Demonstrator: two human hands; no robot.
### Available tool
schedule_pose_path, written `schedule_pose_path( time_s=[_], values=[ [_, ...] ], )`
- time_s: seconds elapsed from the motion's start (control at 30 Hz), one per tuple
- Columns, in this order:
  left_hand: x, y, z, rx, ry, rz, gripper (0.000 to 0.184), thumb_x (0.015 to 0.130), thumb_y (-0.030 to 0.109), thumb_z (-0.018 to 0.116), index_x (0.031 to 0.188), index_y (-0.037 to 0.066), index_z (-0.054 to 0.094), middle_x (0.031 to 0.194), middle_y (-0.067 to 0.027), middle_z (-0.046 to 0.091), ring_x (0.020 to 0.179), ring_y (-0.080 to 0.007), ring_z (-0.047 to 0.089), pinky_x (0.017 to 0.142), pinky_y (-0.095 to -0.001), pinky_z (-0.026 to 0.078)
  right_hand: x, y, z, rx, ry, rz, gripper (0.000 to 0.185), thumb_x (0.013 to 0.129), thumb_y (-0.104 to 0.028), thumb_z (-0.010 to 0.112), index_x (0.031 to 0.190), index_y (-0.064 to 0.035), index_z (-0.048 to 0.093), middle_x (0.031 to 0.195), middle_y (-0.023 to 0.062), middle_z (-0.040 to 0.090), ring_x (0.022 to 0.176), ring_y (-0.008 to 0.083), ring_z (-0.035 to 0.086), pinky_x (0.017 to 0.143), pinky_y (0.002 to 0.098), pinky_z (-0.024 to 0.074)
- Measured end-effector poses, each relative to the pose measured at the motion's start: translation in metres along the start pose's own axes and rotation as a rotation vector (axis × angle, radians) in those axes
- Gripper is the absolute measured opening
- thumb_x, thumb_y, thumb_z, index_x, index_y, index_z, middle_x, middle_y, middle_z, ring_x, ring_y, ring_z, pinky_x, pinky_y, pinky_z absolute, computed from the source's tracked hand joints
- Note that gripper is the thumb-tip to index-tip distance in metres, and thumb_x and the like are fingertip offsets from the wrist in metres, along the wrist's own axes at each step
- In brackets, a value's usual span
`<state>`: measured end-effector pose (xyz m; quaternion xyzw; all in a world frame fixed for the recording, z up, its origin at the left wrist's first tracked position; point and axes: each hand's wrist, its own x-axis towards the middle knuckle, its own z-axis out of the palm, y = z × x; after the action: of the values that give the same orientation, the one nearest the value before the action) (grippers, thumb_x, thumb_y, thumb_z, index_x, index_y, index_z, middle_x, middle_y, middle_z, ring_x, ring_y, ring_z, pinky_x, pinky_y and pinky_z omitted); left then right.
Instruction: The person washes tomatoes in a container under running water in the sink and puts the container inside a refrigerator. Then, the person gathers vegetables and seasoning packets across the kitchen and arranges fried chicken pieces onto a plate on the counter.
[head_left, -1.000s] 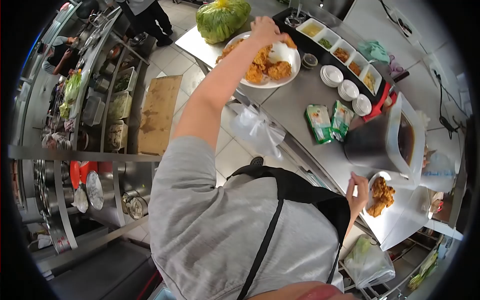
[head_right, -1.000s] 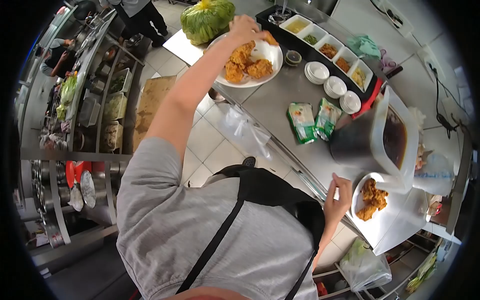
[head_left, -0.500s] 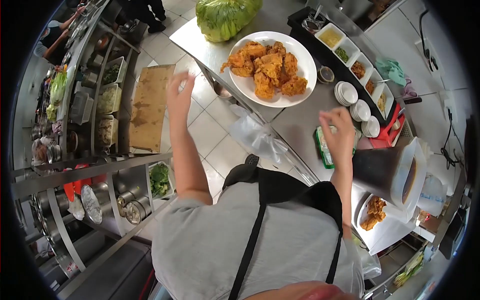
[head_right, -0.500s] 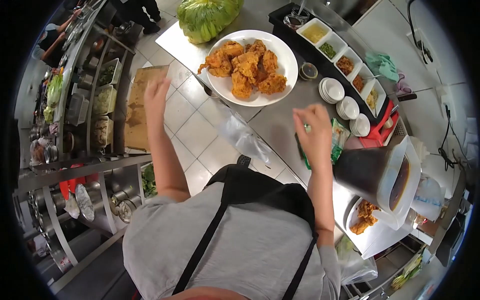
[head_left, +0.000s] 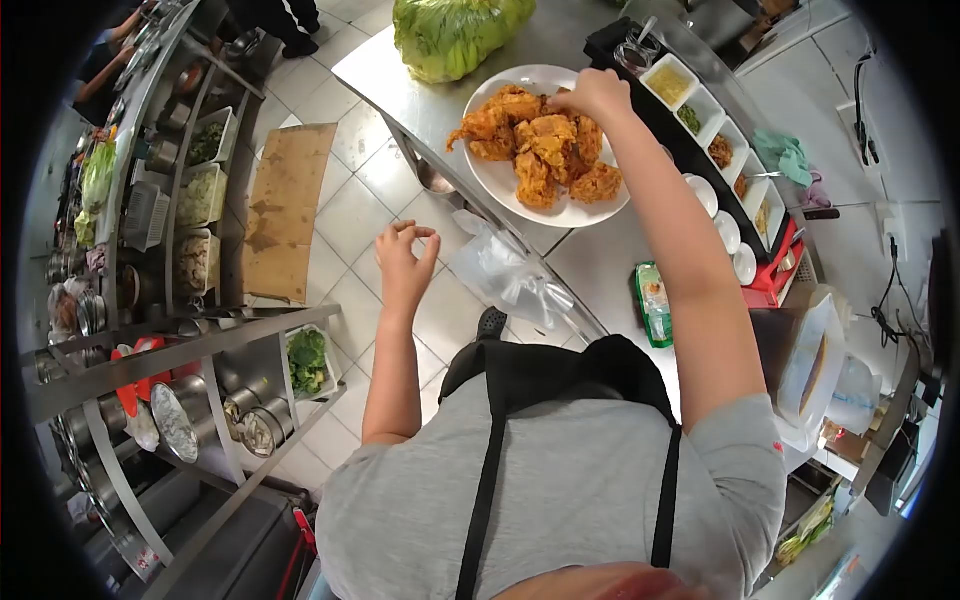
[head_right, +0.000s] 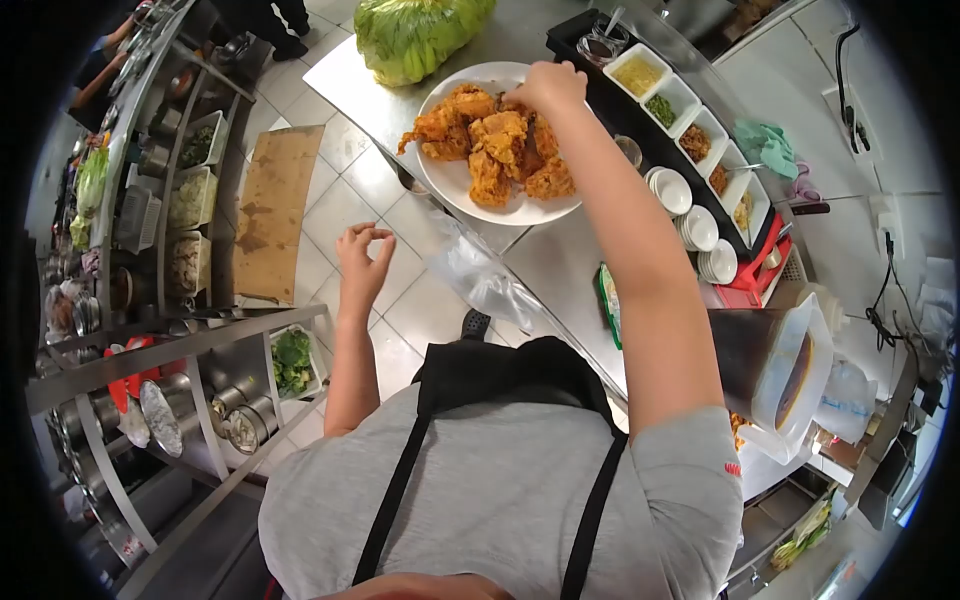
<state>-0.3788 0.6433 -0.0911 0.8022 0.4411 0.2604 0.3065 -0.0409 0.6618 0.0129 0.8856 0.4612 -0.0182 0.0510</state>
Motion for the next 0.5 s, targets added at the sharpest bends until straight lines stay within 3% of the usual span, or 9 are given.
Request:
schedule_pose_path(
  time_s=[0.17, 0.23, 0.27, 0.4, 0.5],
  values=[
    [-0.002, -0.018, -0.016, 0.017, 0.101, -0.041, 0.014, 0.074, 0.02, 0.062, 0.082, 0.009, 0.063, 0.102, -0.0109, 0.052, 0.099, -0.0282, 0.042, 0.088, -0.0397, 0.032, 0.014, 0.005, 0.004, 0.074, -0.064, 0.01, 0.044, 0.061, -0.044, 0.069, 0.086, -0.0071, 0.066, 0.09, 0.01, 0.063, 0.091, 0.0253, 0.056, 0.077, 0.0389, 0.0396],
    [-0.003, -0.02, -0.023, 0.058, 0.11, -0.05, 0.015, 0.074, 0.019, 0.062, 0.083, 0.008, 0.063, 0.102, -0.0112, 0.052, 0.099, -0.0284, 0.042, 0.088, -0.0389, 0.033, 0.016, 0.013, 0.004, 0.1, 0.001, 0.07, 0.041, 0.062, -0.041, 0.067, 0.083, -0.0059, 0.066, 0.085, 0.0103, 0.064, 0.082, 0.026, 0.059, 0.076, 0.0395, 0.0402],
    [-0.003, -0.021, -0.027, 0.05, 0.121, -0.061, 0.015, 0.074, 0.019, 0.062, 0.083, 0.008, 0.063, 0.102, -0.0115, 0.051, 0.1, -0.0283, 0.042, 0.088, -0.0387, 0.033, 0.018, 0.021, 0.005, 0.13, 0.023, 0.049, 0.037, 0.062, -0.04, 0.066, 0.079, -0.0065, 0.067, 0.074, 0.0097, 0.064, 0.072, 0.0265, 0.06, 0.072, 0.041, 0.0418],
    [-0.001, -0.023, -0.03, 0.075, 0.161, -0.054, 0.016, 0.074, 0.019, 0.062, 0.085, 0.008, 0.063, 0.103, -0.0123, 0.051, 0.1, -0.028, 0.041, 0.088, -0.0386, 0.032, 0.027, 0.052, 0.011, 0.291, 0.173, -0.029, 0.027, 0.061, -0.034, 0.065, 0.072, -0.0094, 0.068, 0.06, 0.0092, 0.061, 0.065, 0.0254, 0.061, 0.066, 0.0414, 0.0441],
    [0.001, -0.018, -0.026, 0.056, 0.17, -0.016, 0.017, 0.074, 0.02, 0.061, 0.086, 0.009, 0.062, 0.103, -0.012, 0.05, 0.099, -0.0279, 0.041, 0.088, -0.0393, 0.031, 0.018, 0.056, 0.004, 0.433, 0.154, -0.073, 0.023, 0.062, -0.031, 0.065, 0.069, -0.0092, 0.067, 0.06, 0.009, 0.061, 0.063, 0.0231, 0.06, 0.064, 0.037, 0.0456]
  ],
)
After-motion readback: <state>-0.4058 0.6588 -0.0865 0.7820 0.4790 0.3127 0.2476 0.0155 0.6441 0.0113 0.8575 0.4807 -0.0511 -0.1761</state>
